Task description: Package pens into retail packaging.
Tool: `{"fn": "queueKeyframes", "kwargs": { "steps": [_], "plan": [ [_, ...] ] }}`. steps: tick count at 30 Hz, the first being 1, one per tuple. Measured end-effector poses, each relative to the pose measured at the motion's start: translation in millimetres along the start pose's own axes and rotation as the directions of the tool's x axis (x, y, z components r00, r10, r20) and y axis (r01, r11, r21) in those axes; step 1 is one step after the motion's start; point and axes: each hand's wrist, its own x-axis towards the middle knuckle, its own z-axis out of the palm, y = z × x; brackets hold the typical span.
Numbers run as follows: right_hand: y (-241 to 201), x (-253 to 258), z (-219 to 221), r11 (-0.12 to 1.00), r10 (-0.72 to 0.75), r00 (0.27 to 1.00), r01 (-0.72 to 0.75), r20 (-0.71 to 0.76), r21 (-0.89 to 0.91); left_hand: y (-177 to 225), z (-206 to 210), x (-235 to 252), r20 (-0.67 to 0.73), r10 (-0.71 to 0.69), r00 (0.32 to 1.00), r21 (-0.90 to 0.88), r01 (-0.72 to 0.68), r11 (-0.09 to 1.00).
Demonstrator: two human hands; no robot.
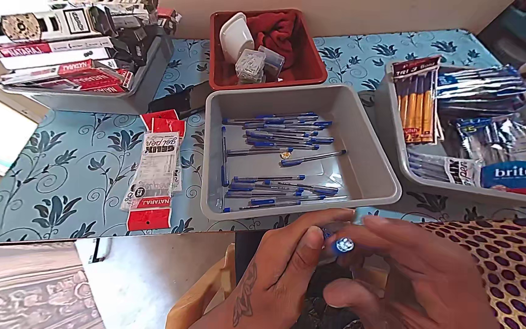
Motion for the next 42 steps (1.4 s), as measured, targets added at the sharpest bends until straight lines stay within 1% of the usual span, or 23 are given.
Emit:
{"fn": "queueKeyframes", "kwargs": {
  "steps": [4, 6, 9, 10, 11, 12, 13, 15, 17, 19, 20, 21, 23, 28, 31, 32, 34, 36, 37, 38, 39, 41, 42],
  "plan": [
    [-4, -1, -12, 0.996, -0.067, 0.998, 0.067, -0.01, 0.05, 0, 0, 0, 0.024, -0.024, 0.999, -0.005, 0.024, 1.0],
    [-4, -2, -23, 1.0, -0.022, 0.999, 0.022, -0.028, 0.02, 0, 1, 0, 0.025, -0.019, 1.0, -0.007, 0.019, 1.0],
    [19, 11, -33, 0.978, 0.041, 0.995, -0.059, -0.094, -0.201, 1, 0, 0, 0.02, -0.014, 1.0, -0.023, 0.015, 1.0],
    [32, 20, -35, 0.95, 0.07, 0.997, -0.075, -0.028, -0.305, 2, -1, 0, 0.023, -0.01, 1.0, -0.034, 0.01, 0.999],
    [44, 31, -38, 0.903, 0.13, 0.987, -0.081, 0.09, -0.421, 3, -1, 0, 0.029, -0.006, 1.0, -0.046, 0.007, 0.999],
    [57, 41, -39, 0.862, 0.213, 0.948, -0.068, 0.237, -0.503, 3, -1, 1, 0.034, 0.0, 0.999, -0.059, 0.002, 0.998],
    [70, 51, -38, 0.84, 0.297, 0.877, -0.052, 0.377, -0.54, 3, -1, 0, 0.037, 0.004, 0.999, -0.072, -0.002, 0.997],
    [91, 65, -29, 0.792, 0.476, 0.696, -0.074, 0.537, -0.606, 6, -1, -1, 0.051, -0.004, 0.999, -0.119, 0.01, 0.993],
    [103, 79, -14, 0.731, 0.61, 0.55, -0.113, 0.571, -0.673, 10, -4, -2, 0.071, -0.027, 0.997, -0.252, 0.044, 0.967],
    [110, 88, -7, 0.727, 0.638, 0.489, -0.13, 0.595, -0.674, 15, -9, -2, 0.072, -0.056, 0.996, -0.468, 0.083, 0.88],
    [111, 92, -6, 0.72, 0.654, 0.451, -0.124, 0.607, -0.683, 16, -11, -2, 0.066, -0.053, 0.996, -0.531, 0.08, 0.844],
    [111, 94, -5, 0.708, 0.676, 0.401, -0.119, 0.619, -0.696, 18, -14, -2, 0.052, -0.044, 0.998, -0.538, 0.065, 0.84],
    [114, 93, -10, 0.72, 0.671, 0.373, -0.124, 0.641, -0.683, 18, -17, -2, 0.029, -0.019, 0.999, -0.473, 0.031, 0.88],
    [120, 80, -20, 0.761, 0.608, 0.438, -0.082, 0.662, -0.644, 10, -14, -2, -0.042, -0.027, 0.999, -0.304, 0.013, 0.953],
    [123, 75, -32, 0.776, 0.576, 0.53, -0.115, 0.623, -0.62, 11, -13, -2, -0.04, -0.015, 0.999, -0.272, 0.004, 0.962],
    [120, 72, -40, 0.792, 0.541, 0.586, -0.113, 0.604, -0.6, 11, -13, -2, -0.043, -0.003, 0.999, -0.258, -0.008, 0.966],
    [108, 61, -61, 0.824, 0.438, 0.744, -0.107, 0.505, -0.557, 13, -14, -3, -0.041, 0.022, 0.999, -0.226, -0.03, 0.974],
    [97, 42, -84, 0.845, 0.309, 0.903, -0.116, 0.298, -0.523, 13, -15, -2, -0.035, 0.039, 0.999, -0.203, -0.045, 0.978],
    [95, 31, -95, 0.866, 0.28, 0.946, -0.175, 0.163, -0.469, 13, -15, -2, -0.036, 0.041, 0.999, -0.196, -0.047, 0.98],
    [95, 19, -104, 0.903, 0.279, 0.96, -0.252, 0.029, -0.347, 12, -15, -1, -0.035, 0.038, 0.999, -0.195, -0.044, 0.98],
    [97, 9, -108, 0.942, 0.289, 0.954, -0.299, -0.081, -0.153, 12, -15, 0, -0.03, 0.033, 0.999, -0.198, -0.038, 0.98],
    [91, -4, -105, 0.945, 0.309, 0.933, -0.28, -0.182, 0.168, 10, -15, 1, -0.017, 0.016, 1.0, -0.195, -0.019, 0.981],
    [83, -9, -99, 0.935, 0.304, 0.934, -0.254, -0.189, 0.246, 8, -14, 2, -0.016, 0.006, 1.0, -0.189, -0.009, 0.982]
  ]
}}
